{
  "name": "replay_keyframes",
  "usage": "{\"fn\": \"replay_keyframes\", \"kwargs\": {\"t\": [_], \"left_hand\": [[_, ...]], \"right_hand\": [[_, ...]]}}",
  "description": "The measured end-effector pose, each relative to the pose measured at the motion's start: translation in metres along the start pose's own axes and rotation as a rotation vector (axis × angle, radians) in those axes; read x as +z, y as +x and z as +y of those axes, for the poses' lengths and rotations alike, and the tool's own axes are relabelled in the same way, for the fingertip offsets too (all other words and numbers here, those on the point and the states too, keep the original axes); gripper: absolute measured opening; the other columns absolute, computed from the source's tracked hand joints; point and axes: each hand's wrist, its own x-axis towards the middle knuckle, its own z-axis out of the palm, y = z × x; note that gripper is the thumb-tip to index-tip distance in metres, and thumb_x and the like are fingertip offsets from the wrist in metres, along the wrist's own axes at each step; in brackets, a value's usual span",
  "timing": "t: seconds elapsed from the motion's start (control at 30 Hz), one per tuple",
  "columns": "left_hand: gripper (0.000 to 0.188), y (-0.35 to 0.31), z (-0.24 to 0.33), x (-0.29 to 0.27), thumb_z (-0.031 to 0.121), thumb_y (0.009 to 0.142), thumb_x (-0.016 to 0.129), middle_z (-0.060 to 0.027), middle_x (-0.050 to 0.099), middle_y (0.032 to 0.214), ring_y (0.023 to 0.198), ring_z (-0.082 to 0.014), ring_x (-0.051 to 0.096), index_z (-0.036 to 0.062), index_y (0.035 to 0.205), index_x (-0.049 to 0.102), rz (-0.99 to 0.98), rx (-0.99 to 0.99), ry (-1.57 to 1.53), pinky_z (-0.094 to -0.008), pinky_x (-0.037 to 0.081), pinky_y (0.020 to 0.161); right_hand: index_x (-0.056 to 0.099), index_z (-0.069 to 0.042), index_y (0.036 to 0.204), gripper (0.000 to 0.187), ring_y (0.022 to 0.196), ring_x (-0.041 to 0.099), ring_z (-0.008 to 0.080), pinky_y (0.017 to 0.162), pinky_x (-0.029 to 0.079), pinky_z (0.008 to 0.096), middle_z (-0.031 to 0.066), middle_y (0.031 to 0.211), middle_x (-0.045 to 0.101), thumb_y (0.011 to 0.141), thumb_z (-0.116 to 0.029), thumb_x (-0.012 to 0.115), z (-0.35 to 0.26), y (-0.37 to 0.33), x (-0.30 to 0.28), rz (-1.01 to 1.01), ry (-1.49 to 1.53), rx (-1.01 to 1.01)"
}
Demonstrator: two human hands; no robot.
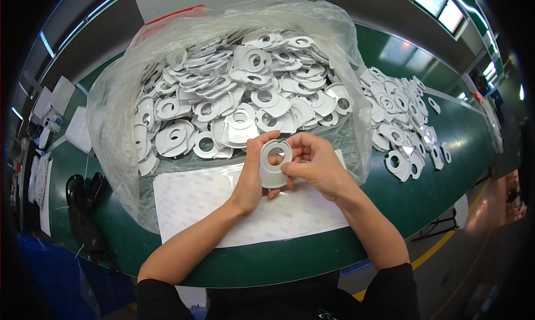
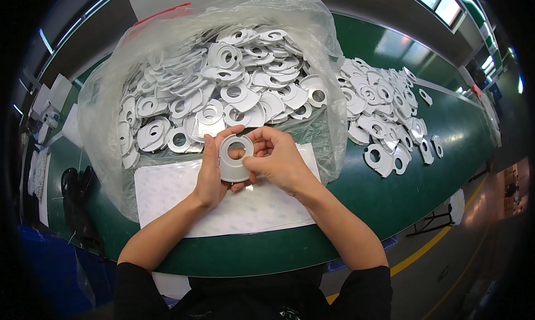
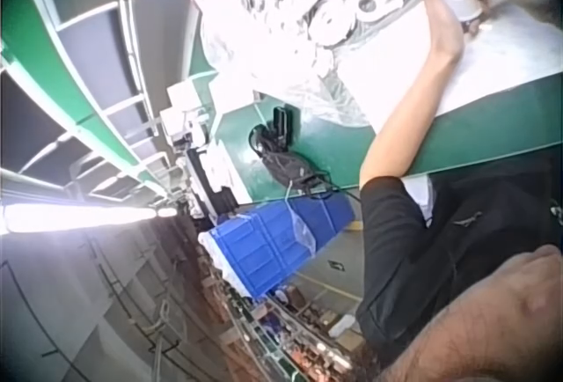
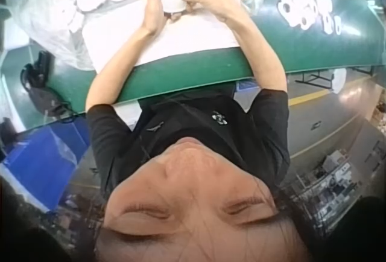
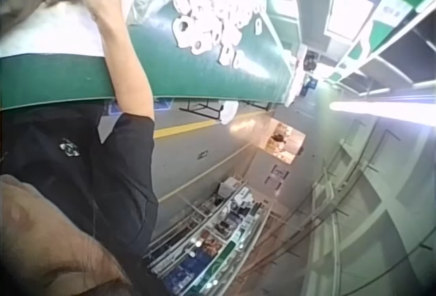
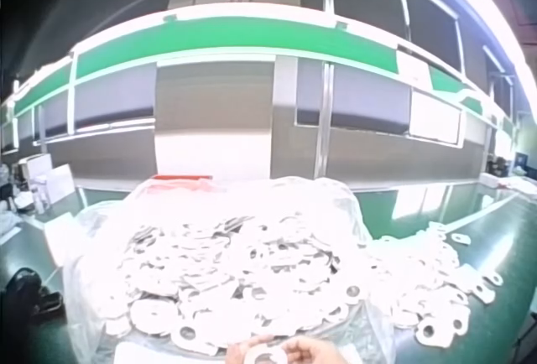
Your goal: Apply circular adhesive stickers to small plastic components.
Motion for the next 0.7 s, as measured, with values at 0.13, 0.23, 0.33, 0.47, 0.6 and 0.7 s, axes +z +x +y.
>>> {"fn": "replay_keyframes", "kwargs": {"t": [0.13,0.23,0.33,0.47,0.6,0.7], "left_hand": [[0.081,-0.001,-0.003,-0.001,0.072,0.087,0.009,-0.011,0.059,0.101,0.068,-0.0155,0.058,0.01,0.137,0.025,-0.004,0.016,0.016,-0.0214,0.034,0.043],[0.081,-0.003,-0.004,0.001,0.072,0.087,0.009,-0.0107,0.058,0.103,0.07,-0.015,0.057,0.0114,0.137,0.024,-0.003,0.034,0.049,-0.0213,0.034,0.044],[0.08,-0.004,-0.004,0.002,0.073,0.087,0.009,-0.01,0.056,0.106,0.072,-0.0142,0.056,0.0128,0.138,0.024,0.005,0.054,0.096,-0.0213,0.035,0.046],[0.08,-0.005,-0.003,0.003,0.073,0.087,0.009,-0.0095,0.056,0.108,0.075,-0.0134,0.055,0.0131,0.138,0.024,0.005,0.046,0.098,-0.0212,0.037,0.048],[0.08,-0.004,-0.006,0.002,0.073,0.087,0.01,-0.0092,0.056,0.11,0.079,-0.0127,0.055,0.0135,0.138,0.024,0.021,0.056,0.087,-0.0216,0.038,0.05],[0.074,-0.004,-0.005,0.005,0.067,0.091,0.011,-0.0086,0.056,0.104,0.072,-0.0108,0.052,0.0121,0.138,0.023,0.031,0.084,0.054,-0.0205,0.036,0.049]], "right_hand": [[0.052,0.002,0.1,0.032,0.066,0.057,0.009,0.051,0.049,0.0219,0.0061,0.083,0.061,0.072,0.004,0.067,0.001,-0.001,0.002,-0.031,-0.022,0.034],[0.052,0.0,0.1,0.032,0.065,0.056,0.007,0.052,0.048,0.0206,0.0044,0.084,0.061,0.072,0.004,0.067,0.003,-0.002,0.004,-0.023,-0.019,0.041],[0.052,-0.001,0.099,0.032,0.064,0.055,0.0052,0.052,0.047,0.0192,0.0031,0.083,0.061,0.072,0.004,0.067,0.005,-0.002,0.004,-0.016,-0.013,0.038],[0.052,-0.002,0.098,0.031,0.063,0.054,0.0038,0.052,0.046,0.0184,0.0015,0.083,0.061,0.072,0.003,0.067,0.006,-0.002,0.005,-0.008,-0.014,0.046],[0.051,-0.002,0.098,0.031,0.064,0.055,0.0036,0.053,0.045,0.0178,0.001,0.083,0.061,0.072,0.003,0.067,-0.001,-0.005,0.013,-0.008,0.03,0.046],[0.051,-0.002,0.098,0.03,0.066,0.058,0.0057,0.053,0.051,0.0206,0.0019,0.084,0.061,0.073,0.003,0.066,0.001,-0.005,0.016,0.002,0.063,0.033]]}}
